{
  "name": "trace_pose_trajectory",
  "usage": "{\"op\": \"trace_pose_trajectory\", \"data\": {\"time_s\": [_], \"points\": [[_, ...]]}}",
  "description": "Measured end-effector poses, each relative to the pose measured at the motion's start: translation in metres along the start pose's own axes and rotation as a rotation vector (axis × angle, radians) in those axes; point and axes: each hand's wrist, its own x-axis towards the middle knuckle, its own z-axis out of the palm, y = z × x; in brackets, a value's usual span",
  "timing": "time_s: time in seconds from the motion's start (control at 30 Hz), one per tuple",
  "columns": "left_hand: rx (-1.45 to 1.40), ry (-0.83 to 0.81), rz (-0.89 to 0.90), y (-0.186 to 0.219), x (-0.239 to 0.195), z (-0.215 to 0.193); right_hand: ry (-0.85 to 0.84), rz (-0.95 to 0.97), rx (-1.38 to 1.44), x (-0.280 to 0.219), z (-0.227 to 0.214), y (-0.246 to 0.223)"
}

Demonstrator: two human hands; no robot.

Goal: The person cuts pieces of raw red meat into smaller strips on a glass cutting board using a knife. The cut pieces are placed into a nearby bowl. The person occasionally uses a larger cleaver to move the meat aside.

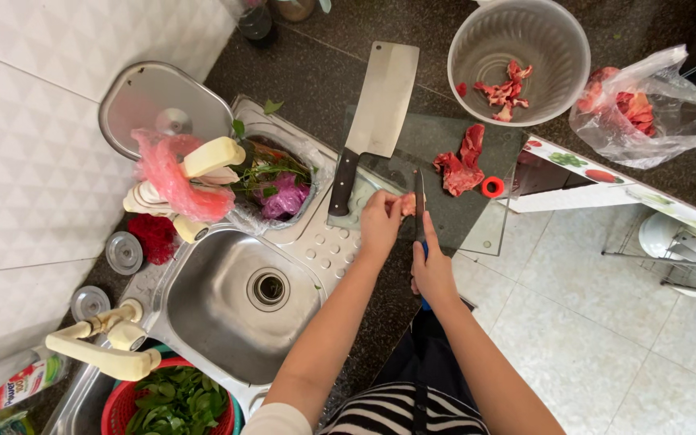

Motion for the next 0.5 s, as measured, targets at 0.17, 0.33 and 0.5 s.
{"op": "trace_pose_trajectory", "data": {"time_s": [0.17, 0.33, 0.5], "points": [[-0.119, -0.100, -0.120, 0.012, 0.004, -0.012, 0.002, -0.056, 0.065, 0.001, -0.013, 0.000], [0.002, -0.075, -0.006, 0.030, 0.007, -0.022, -0.010, -0.046, 0.108, 0.009, -0.026, 0.005], [0.184, -0.126, 0.323, 0.048, 0.008, -0.021, -0.062, -0.054, 0.268, 0.012, -0.033, 0.019]]}}
